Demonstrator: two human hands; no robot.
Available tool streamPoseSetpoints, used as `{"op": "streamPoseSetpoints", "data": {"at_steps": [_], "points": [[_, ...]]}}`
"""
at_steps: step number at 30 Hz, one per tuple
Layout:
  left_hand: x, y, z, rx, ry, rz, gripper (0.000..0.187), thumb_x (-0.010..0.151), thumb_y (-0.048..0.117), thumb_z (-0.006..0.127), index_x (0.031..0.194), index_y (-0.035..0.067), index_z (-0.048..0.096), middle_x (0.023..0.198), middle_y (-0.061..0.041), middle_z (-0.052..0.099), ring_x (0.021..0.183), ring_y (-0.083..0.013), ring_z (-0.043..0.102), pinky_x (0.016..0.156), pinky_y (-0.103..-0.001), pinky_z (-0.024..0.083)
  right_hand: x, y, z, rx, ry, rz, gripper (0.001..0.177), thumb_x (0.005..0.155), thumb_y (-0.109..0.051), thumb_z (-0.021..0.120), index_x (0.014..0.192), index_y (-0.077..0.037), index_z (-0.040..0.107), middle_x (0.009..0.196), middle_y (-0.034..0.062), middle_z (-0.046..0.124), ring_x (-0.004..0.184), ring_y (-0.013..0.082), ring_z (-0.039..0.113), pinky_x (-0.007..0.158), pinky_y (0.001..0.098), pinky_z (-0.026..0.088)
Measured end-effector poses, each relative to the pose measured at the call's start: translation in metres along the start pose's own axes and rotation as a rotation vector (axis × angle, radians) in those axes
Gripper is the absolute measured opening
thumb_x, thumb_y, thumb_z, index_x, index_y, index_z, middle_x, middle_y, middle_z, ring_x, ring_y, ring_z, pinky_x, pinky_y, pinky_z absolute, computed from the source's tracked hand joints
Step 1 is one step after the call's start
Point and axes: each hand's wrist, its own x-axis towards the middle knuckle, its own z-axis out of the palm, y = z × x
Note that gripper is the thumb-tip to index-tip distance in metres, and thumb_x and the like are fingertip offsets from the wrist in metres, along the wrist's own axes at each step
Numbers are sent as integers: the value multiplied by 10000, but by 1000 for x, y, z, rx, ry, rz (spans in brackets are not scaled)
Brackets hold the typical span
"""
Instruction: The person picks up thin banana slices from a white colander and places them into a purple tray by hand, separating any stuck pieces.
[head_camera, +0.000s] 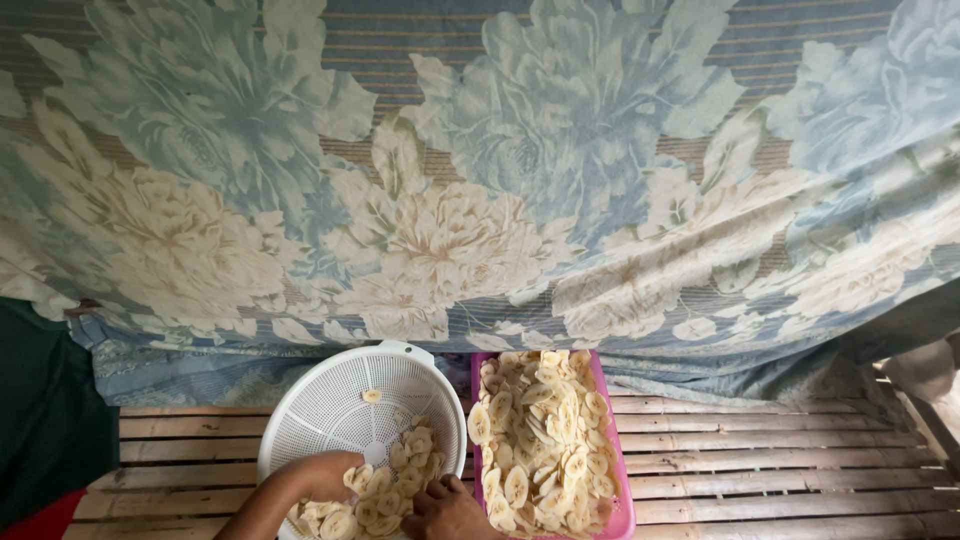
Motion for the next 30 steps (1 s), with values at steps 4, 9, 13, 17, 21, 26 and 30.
{"op": "streamPoseSetpoints", "data": {"at_steps": [4,9,13,17,21,26,30], "points": [[-9,1,-1,-109,62,70,608,913,316,773,1430,130,512,1461,-114,571,1287,-231,582,1097,-384,478,1,-4,-4,31,-15,32,126,928,-256,650,955,-147,706,995,58,615,1092,254,608,1035,452,448],[-36,0,-20,-453,172,60,343,958,260,656,1280,154,609,1401,-51,619,1003,-179,714,873,-361,625,13,0,-17,35,-136,21,179,914,-270,690,1009,-126,735,1018,83,631,1122,290,593,1061,485,413],[-47,-1,-37,-893,299,128,379,954,226,622,1314,110,607,1256,-162,733,948,-240,698,768,-352,615,33,-9,-55,168,-167,42,287,900,-261,700,1155,-130,716,1123,100,648,1184,312,580,1099,493,407],[-30,21,-45,-1415,481,362,436,933,159,626,1360,144,544,1310,-79,651,1043,-211,662,792,-372,599,46,-4,-129,522,-112,269,452,867,-194,716,1309,-112,672,1300,93,652,1079,341,617,945,479,481],[-19,72,-41,-1688,428,741,459,931,164,632,1374,85,540,1270,-92,652,1056,-220,665,810,-384,587,40,17,-168,701,163,577,425,875,-17,734,1289,-81,667,1325,59,683,982,281,696,833,355,584],[-28,159,-44,-1751,319,948,371,973,183,512,1296,9,567,1189,-182,706,1015,-257,750,938,-423,610,30,49,-189,605,634,587,263,966,60,638,1204,-24,711,1176,103,696,1038,159,701,860,264,589],[-20,200,-37,-1836,270,1086,335,1076,198,478,1317,-9,584,1108,-179,689,921,-247,714,934,-480,613,24,38,-209,550,673,694,241,957,38,669,1180,-31,733,1120,107,709,924,198,698,793,293,568]]}}
